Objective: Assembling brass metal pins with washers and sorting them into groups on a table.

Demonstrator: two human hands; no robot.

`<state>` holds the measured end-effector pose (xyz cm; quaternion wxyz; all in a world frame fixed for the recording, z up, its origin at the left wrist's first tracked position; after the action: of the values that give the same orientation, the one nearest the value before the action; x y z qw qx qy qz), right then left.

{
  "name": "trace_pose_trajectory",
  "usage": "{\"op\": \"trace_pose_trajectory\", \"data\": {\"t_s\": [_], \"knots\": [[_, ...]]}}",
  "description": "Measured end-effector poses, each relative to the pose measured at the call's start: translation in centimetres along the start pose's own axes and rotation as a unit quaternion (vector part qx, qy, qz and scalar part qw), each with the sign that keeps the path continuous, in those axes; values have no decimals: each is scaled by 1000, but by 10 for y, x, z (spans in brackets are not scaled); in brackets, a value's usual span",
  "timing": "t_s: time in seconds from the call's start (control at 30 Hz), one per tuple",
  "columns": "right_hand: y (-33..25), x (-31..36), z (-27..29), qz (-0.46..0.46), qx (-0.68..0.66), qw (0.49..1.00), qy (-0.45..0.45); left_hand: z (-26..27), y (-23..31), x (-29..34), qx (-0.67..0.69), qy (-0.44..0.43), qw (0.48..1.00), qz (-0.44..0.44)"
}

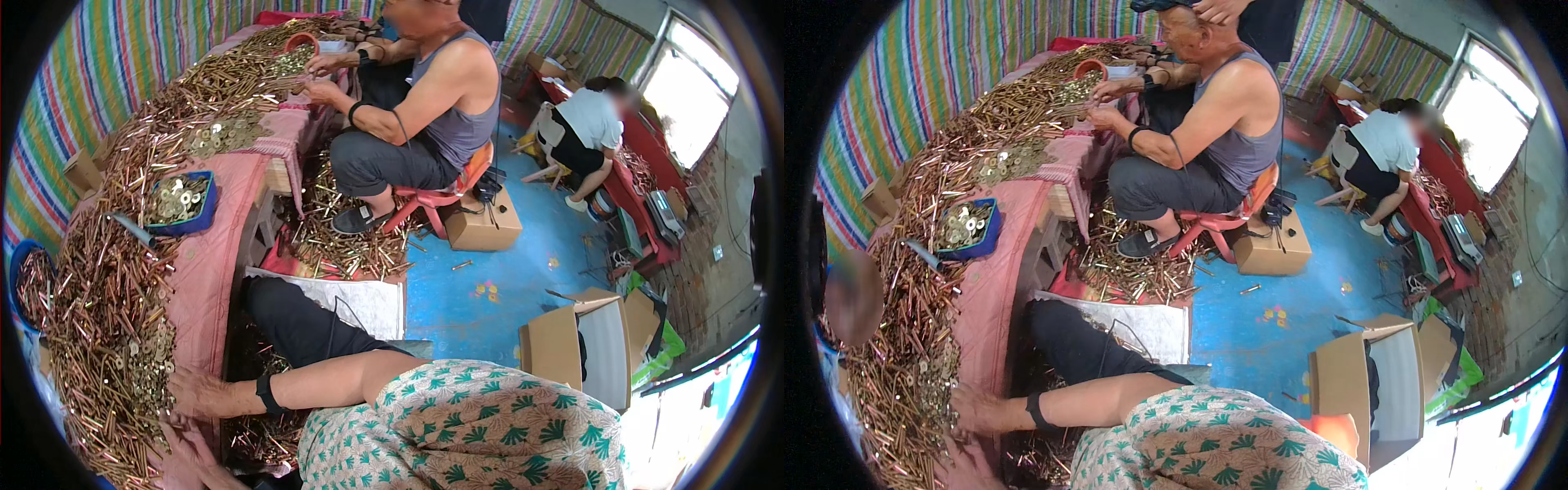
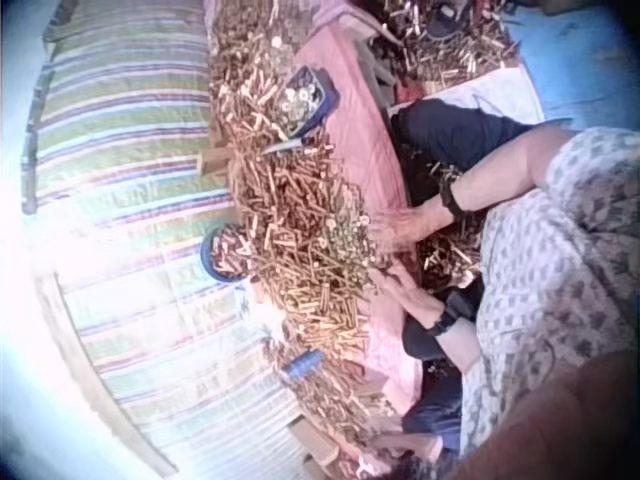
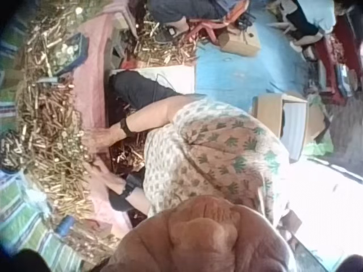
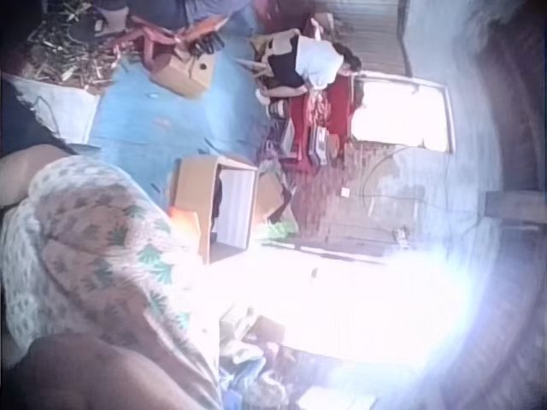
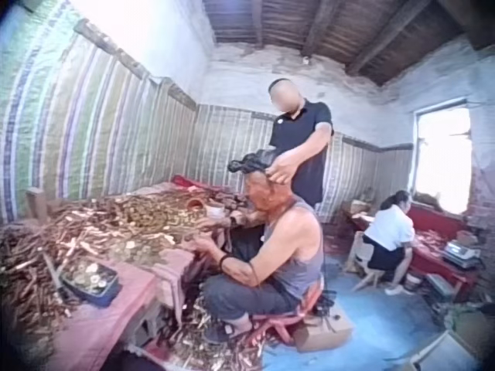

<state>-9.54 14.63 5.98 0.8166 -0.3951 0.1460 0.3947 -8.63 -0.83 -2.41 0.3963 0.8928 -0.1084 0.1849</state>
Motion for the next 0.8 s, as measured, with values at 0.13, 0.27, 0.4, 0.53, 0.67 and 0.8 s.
{"op": "trace_pose_trajectory", "data": {"t_s": [0.13, 0.27, 0.4, 0.53, 0.67, 0.8], "knots": [[-6, 12, 13, 66, 235, 967, 78, 66, -5, -28, 50, -45, 998, 6], [24, 4, -11, -34, 185, 978, 94, 3, 10, 19, 10, 64, 998, -6], [35, 6, -27, 25, -223, 951, 215, 3, 36, 36, -159, 24, 966, -204], [16, 6, 6, 57, 12, 992, 110, 11, 17, 40, 89, 103, 988, -75], [-10, -25, 6, 12, -14, 1000, 25, 14, 24, 55, 153, 168, 970, -89], [-41, -72, -18, 66, -38, 997, 18, 37, 22, 45, 211, 142, 960, -119]]}}
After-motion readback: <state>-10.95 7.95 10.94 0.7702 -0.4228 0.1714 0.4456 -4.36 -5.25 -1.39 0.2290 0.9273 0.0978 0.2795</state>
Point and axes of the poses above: each hand's wrist, its own x-axis away from the middle knuckle, its own z-axis out of the back of the hand, y = z × x, the point moved 9 cm from there along -x, towards the middle knuckle, and after that the axes turned 12 degrees about z, right-handed, at the moved point
